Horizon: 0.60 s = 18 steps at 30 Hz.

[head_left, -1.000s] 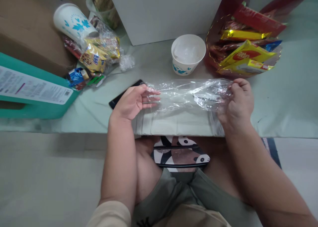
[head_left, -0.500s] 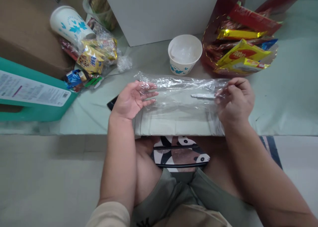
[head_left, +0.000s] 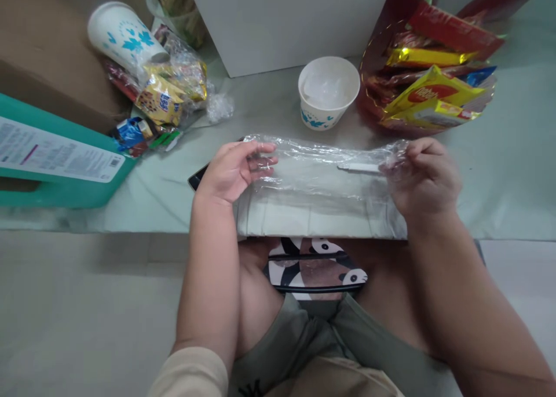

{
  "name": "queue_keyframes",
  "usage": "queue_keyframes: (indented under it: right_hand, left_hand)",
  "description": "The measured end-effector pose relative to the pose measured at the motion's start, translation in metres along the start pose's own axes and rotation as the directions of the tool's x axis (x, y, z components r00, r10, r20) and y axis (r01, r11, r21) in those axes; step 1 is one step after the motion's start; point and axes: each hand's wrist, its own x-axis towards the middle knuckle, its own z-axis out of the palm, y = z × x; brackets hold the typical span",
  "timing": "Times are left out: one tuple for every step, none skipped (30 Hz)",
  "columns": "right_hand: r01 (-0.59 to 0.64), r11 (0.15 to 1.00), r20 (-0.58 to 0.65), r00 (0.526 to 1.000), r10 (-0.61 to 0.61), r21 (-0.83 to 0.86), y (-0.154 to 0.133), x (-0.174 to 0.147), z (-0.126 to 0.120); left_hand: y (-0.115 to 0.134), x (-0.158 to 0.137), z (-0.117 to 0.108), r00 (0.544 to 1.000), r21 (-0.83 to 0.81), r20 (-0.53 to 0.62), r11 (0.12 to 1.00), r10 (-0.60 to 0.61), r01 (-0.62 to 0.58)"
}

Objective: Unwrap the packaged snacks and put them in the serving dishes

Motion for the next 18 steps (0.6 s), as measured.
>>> queue_keyframes:
  right_hand:
    - [0.014,1.000,-0.027,1.000,-0.015,-0.014,0.002,0.001,0.000]
    - [0.037,0.999,-0.056,0.998,-0.039,-0.034,0.004,0.001,0.000]
    - [0.063,0.996,-0.078,0.995,-0.068,-0.058,0.006,0.002,-0.001]
    - [0.087,0.993,-0.086,0.992,-0.094,-0.083,0.007,0.003,-0.002]
    - [0.107,0.989,-0.085,0.990,-0.116,-0.103,0.009,0.003,-0.002]
    - [0.119,0.985,-0.074,0.989,-0.128,-0.121,0.009,0.003,-0.003]
    - [0.125,0.983,-0.058,0.989,-0.134,-0.133,0.010,0.002,-0.004]
    - [0.127,0.982,-0.044,0.990,-0.134,-0.138,0.010,0.001,-0.005]
    - [0.126,0.982,-0.032,0.991,-0.131,-0.144,0.009,0.000,-0.006]
    - [0.126,0.980,-0.021,0.991,-0.131,-0.151,0.009,-0.001,-0.007]
    - [0.130,0.978,-0.007,0.991,-0.133,-0.161,0.008,-0.002,-0.008]
    - [0.134,0.976,0.011,0.991,-0.134,-0.171,0.008,-0.003,-0.008]
    - [0.144,0.974,0.028,0.990,-0.141,-0.178,0.008,-0.004,-0.009]
    - [0.155,0.970,0.046,0.988,-0.149,-0.187,0.009,-0.005,-0.009]
    - [0.168,0.966,0.063,0.985,-0.158,-0.195,0.009,-0.005,-0.010]
    - [0.180,0.963,0.075,0.983,-0.168,-0.203,0.010,-0.005,-0.011]
    - [0.188,0.959,0.086,0.981,-0.174,-0.211,0.010,-0.006,-0.011]
    - [0.193,0.956,0.096,0.980,-0.176,-0.220,0.011,-0.006,-0.012]
  left_hand:
    - [0.000,-0.001,0.002,0.999,0.010,-0.018,0.999,0.031,-0.031]
    - [0.000,-0.002,0.003,0.998,0.020,-0.029,0.998,0.061,-0.061]
    - [0.000,-0.002,0.004,0.995,0.031,-0.036,0.995,0.093,-0.092]
    - [0.000,-0.003,0.005,0.992,0.041,-0.039,0.992,0.123,-0.121]
    - [0.000,-0.003,0.006,0.989,0.051,-0.038,0.988,0.146,-0.144]
    - [0.000,-0.004,0.006,0.987,0.059,-0.033,0.986,0.160,-0.158]
    - [0.000,-0.005,0.006,0.986,0.060,-0.028,0.985,0.167,-0.165]
    - [0.001,-0.005,0.006,0.986,0.054,-0.021,0.985,0.165,-0.163]
    - [0.001,-0.006,0.005,0.988,0.044,-0.012,0.987,0.155,-0.155]
    - [0.001,-0.007,0.005,0.990,0.032,-0.005,0.989,0.143,-0.143]
    - [0.001,-0.007,0.005,0.991,0.022,0.002,0.991,0.134,-0.134]
    - [0.000,-0.008,0.004,0.991,0.016,0.006,0.991,0.134,-0.134]
    - [0.000,-0.008,0.004,0.989,0.015,0.012,0.989,0.145,-0.145]
    - [0.000,-0.008,0.004,0.985,0.015,0.020,0.985,0.171,-0.171]
    - [0.000,-0.009,0.004,0.977,0.010,0.028,0.977,0.211,-0.211]
    - [0.000,-0.009,0.005,0.967,0.001,0.037,0.967,0.253,-0.253]
    - [0.001,-0.010,0.005,0.956,-0.013,0.042,0.957,0.290,-0.290]
    - [0.001,-0.010,0.005,0.948,-0.028,0.043,0.949,0.315,-0.314]
